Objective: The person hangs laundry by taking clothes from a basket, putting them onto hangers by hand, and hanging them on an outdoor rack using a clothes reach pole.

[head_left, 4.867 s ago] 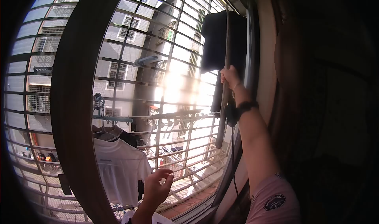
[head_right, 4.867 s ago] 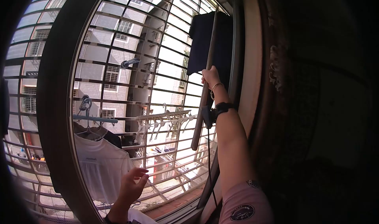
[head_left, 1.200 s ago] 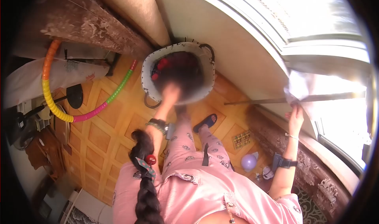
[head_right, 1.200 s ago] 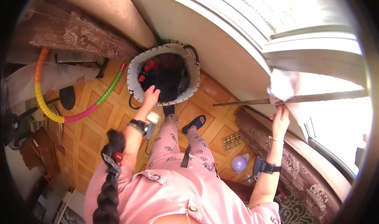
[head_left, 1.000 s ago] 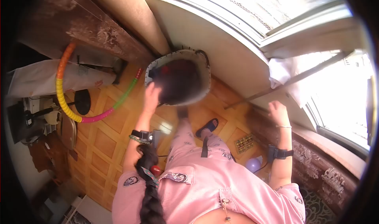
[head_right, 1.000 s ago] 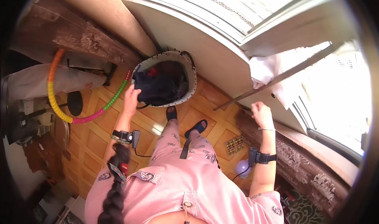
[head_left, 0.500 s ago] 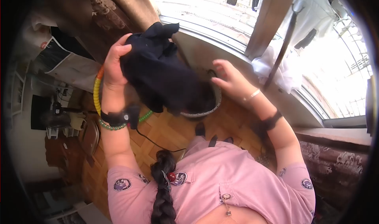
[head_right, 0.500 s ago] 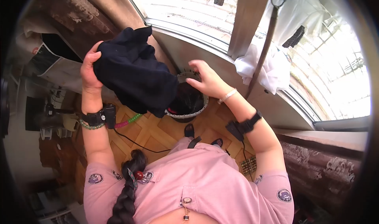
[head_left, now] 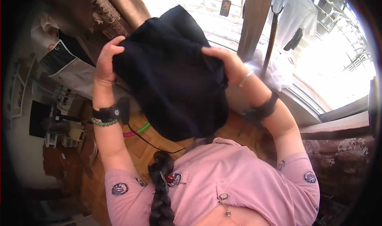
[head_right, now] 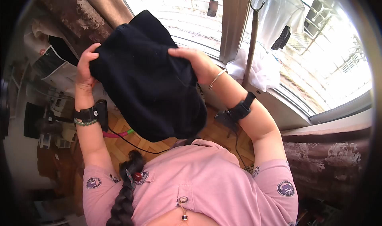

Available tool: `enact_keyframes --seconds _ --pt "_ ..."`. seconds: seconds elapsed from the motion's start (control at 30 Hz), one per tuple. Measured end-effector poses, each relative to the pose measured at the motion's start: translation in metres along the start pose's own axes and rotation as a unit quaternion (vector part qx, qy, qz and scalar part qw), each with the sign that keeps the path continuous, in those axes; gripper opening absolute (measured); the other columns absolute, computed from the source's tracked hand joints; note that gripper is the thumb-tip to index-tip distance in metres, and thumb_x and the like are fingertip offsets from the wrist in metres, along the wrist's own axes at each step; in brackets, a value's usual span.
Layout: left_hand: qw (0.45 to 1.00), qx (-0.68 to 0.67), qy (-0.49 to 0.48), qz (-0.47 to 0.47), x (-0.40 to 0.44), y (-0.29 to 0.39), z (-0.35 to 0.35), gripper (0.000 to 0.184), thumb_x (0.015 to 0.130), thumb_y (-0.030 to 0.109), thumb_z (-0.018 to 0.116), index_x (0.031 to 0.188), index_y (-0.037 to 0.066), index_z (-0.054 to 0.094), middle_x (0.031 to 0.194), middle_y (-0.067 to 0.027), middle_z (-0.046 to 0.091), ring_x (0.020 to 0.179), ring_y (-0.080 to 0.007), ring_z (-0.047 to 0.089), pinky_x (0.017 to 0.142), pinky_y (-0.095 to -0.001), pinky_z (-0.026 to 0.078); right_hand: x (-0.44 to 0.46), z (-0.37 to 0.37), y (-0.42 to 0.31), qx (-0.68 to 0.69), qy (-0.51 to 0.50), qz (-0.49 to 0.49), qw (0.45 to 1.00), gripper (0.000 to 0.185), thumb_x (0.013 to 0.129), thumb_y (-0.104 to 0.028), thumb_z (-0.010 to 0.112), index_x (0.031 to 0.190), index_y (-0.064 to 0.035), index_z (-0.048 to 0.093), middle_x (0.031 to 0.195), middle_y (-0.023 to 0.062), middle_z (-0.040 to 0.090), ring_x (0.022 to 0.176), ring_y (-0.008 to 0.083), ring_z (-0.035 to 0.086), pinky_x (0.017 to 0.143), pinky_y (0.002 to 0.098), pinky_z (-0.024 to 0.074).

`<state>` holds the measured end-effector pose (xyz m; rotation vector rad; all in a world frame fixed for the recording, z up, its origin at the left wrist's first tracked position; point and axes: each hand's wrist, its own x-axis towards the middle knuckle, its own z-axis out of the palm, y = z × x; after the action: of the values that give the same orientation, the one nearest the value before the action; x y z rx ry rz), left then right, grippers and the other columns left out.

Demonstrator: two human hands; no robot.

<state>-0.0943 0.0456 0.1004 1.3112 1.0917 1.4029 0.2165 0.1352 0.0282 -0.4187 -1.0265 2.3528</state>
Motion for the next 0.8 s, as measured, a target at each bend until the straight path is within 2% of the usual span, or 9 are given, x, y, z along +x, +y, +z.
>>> enact_keyframes --seconds 0.07,0.17,0.23,0.3,0.4,0.47,0.5,0.67,0.8 --pt "0.992 0.124 0.000 -0.038 0.000 -0.025 -0.011 0.011 0.079 0.005 0.052 0.086 0.005 0.061 0.077 0.0030 0.058 0.073 -0.0060 0.054 0.070 -0.0198 0.045 -0.009 0.012 -0.013 0.005 0.028 0.009 1.000 0.034 0.086 -0.014 0.062 0.115 0.0026 0.059 0.105 0.0113 0.066 0.092 0.0189 0.066 0.088 0.0298 0.0516" --pt "0.951 0.291 -0.066 -0.085 -0.009 -0.065 -0.010 0.049 0.076 0.007 0.062 0.124 0.005 0.050 0.111 -0.0030 0.058 0.112 -0.0164 0.053 0.096 -0.0288 0.040 -0.006 0.019 -0.023 -0.060 0.004 -0.019 0.998 0.038 0.084 -0.012 0.062 0.117 0.0044 0.057 0.106 0.0119 0.066 0.094 0.0185 0.065 0.087 0.0286 0.0508" --pt "0.895 0.421 0.001 0.147 -0.022 -0.055 0.040 0.075 0.074 0.010 0.071 0.140 0.010 0.036 0.128 -0.0069 0.054 0.128 -0.0235 0.044 0.106 -0.0352 0.033 0.005 0.020 -0.015 -0.272 -0.044 -0.031 0.961 0.042 0.082 -0.012 0.062 0.120 0.0053 0.054 0.106 0.0099 0.065 0.094 0.0158 0.062 0.086 0.0266 0.0490" --pt "0.934 0.309 -0.026 0.178 -0.022 -0.039 0.074 0.087 0.069 0.009 0.077 0.144 0.012 0.033 0.135 -0.0098 0.050 0.135 -0.0253 0.036 0.109 -0.0359 0.028 0.010 0.032 -0.007 -0.399 -0.159 -0.014 0.903 0.042 0.083 -0.013 0.061 0.122 0.0017 0.053 0.106 0.0080 0.062 0.097 0.0111 0.056 0.086 0.0259 0.0462" --pt "0.911 0.342 -0.191 0.128 -0.017 -0.036 0.096 0.074 0.069 0.007 0.079 0.134 0.007 0.046 0.112 -0.0098 0.063 0.104 -0.0142 0.056 0.091 -0.0285 0.044 0.008 0.041 -0.002 -0.609 -0.129 -0.016 0.782 0.041 0.082 -0.011 0.062 0.120 0.0012 0.054 0.106 0.0094 0.063 0.099 0.0156 0.058 0.086 0.0284 0.0463" --pt "0.920 0.348 -0.168 0.065 -0.019 -0.040 0.104 0.068 0.070 0.007 0.077 0.131 0.006 0.048 0.103 -0.0085 0.064 0.094 -0.0113 0.056 0.083 -0.0277 0.046 0.009 0.032 0.003 -0.679 -0.142 -0.295 0.656 0.039 0.077 -0.010 0.066 0.115 -0.0008 0.057 0.107 0.0125 0.064 0.097 0.0248 0.061 0.085 0.0318 0.0468" --pt "0.923 0.355 -0.151 0.001 -0.018 -0.042 0.107 0.062 0.072 0.006 0.076 0.128 0.005 0.050 0.095 -0.0072 0.065 0.085 -0.0085 0.056 0.076 -0.0268 0.048 0.000 0.036 -0.002 -0.712 -0.062 -0.188 0.673 0.033 0.074 -0.011 0.070 0.104 -0.0015 0.059 0.104 0.0156 0.063 0.094 0.0350 0.061 0.080 0.0377 0.0474" --pt "0.904 0.419 0.031 0.075 -0.019 -0.051 0.128 0.013 0.077 0.008 0.073 0.081 0.000 0.064 0.064 -0.0088 0.062 0.060 -0.0093 0.056 0.058 -0.0273 0.046 -0.011 0.013 0.011 -0.769 0.150 -0.289 0.551 0.026 0.076 -0.015 0.071 0.091 -0.0018 0.056 0.090 0.0174 0.060 0.085 0.0390 0.058 0.073 0.0443 0.0462" --pt "0.882 0.434 0.056 0.173 -0.014 -0.049 0.113 0.014 0.078 0.008 0.072 0.084 0.000 0.063 0.067 -0.0068 0.063 0.063 -0.0072 0.057 0.059 -0.0256 0.046 -0.022 -0.045 0.032 -0.797 0.232 -0.237 0.505 0.018 0.079 -0.012 0.066 0.085 -0.0005 0.054 0.084 0.0212 0.062 0.085 0.0398 0.061 0.072 0.0454 0.0489"
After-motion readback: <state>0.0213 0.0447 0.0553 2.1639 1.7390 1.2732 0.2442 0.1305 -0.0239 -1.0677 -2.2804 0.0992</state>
